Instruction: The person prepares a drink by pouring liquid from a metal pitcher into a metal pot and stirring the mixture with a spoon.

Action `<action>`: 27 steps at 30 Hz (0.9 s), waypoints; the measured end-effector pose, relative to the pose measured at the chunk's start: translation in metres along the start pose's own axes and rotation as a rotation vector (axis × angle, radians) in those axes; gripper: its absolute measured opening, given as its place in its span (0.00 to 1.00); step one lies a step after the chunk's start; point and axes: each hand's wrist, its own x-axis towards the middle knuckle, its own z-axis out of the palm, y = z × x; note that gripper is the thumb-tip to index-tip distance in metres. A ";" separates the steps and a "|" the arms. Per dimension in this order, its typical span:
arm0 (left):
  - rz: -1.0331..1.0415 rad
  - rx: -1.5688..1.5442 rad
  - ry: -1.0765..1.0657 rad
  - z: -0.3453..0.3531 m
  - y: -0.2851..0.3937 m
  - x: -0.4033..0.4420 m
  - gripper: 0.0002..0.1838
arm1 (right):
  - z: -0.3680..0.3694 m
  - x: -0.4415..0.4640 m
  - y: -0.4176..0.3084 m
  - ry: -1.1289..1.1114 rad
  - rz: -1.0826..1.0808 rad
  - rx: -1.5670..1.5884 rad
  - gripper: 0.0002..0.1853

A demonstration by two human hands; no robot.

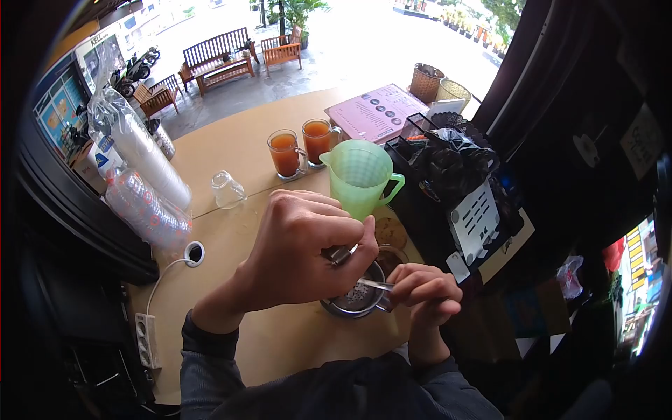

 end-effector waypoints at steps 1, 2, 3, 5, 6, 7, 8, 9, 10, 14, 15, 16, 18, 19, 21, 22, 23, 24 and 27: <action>0.002 -0.001 0.001 0.000 0.000 0.000 0.20 | 0.001 0.000 0.000 -0.001 -0.001 -0.001 0.35; 0.011 0.000 0.009 0.001 0.001 0.001 0.20 | 0.002 0.000 0.000 -0.014 -0.008 0.033 0.35; 0.020 0.001 0.016 0.001 0.001 0.001 0.20 | 0.003 -0.001 0.000 -0.027 -0.014 0.068 0.35; 0.032 0.006 0.013 0.001 0.002 0.001 0.20 | -0.003 -0.003 0.000 -0.029 0.011 0.202 0.35; 0.042 0.008 0.012 0.001 0.002 0.001 0.20 | -0.004 -0.004 0.002 -0.029 0.011 0.203 0.35; 0.042 0.007 0.012 0.001 0.003 0.001 0.20 | -0.005 -0.004 0.003 0.018 0.006 0.152 0.35; 0.054 -0.001 0.006 0.002 0.003 0.002 0.19 | -0.006 -0.004 0.004 0.066 0.001 0.101 0.36; 0.067 -0.009 -0.001 0.003 0.002 0.003 0.19 | -0.002 0.000 0.001 0.038 0.021 0.058 0.36; 0.068 -0.007 0.000 0.004 0.002 0.004 0.19 | 0.001 0.001 0.000 0.037 0.019 0.058 0.36; 0.139 0.070 -0.119 0.003 0.000 0.006 0.17 | -0.001 -0.007 0.003 0.016 0.034 0.088 0.35; 0.169 0.112 -0.179 0.003 0.000 0.007 0.17 | -0.003 -0.010 0.005 0.092 0.017 0.137 0.35; 0.169 0.112 -0.179 0.005 -0.001 0.007 0.17 | -0.005 -0.011 0.006 0.168 0.000 0.187 0.35; 0.198 0.039 -0.144 0.011 -0.004 0.006 0.19 | -0.008 -0.013 0.005 0.185 -0.004 0.172 0.35; 0.198 0.041 -0.143 0.010 -0.003 0.007 0.19 | -0.007 -0.013 0.004 0.183 -0.010 0.142 0.35; 0.219 0.071 -0.179 0.009 -0.001 0.008 0.21 | -0.006 -0.013 0.001 0.181 -0.016 0.112 0.35; 0.220 0.071 -0.179 0.008 0.001 0.009 0.21 | -0.005 -0.011 -0.002 0.142 -0.022 0.045 0.35; 0.237 0.103 -0.212 0.005 0.003 0.010 0.21 | -0.004 -0.010 -0.005 0.102 -0.027 -0.021 0.35; 0.254 0.134 -0.244 0.004 0.004 0.010 0.22 | -0.003 -0.008 -0.006 0.102 -0.029 -0.021 0.35; 0.271 0.106 -0.129 0.005 0.004 0.006 0.23 | -0.001 -0.006 -0.010 0.035 0.002 -0.066 0.36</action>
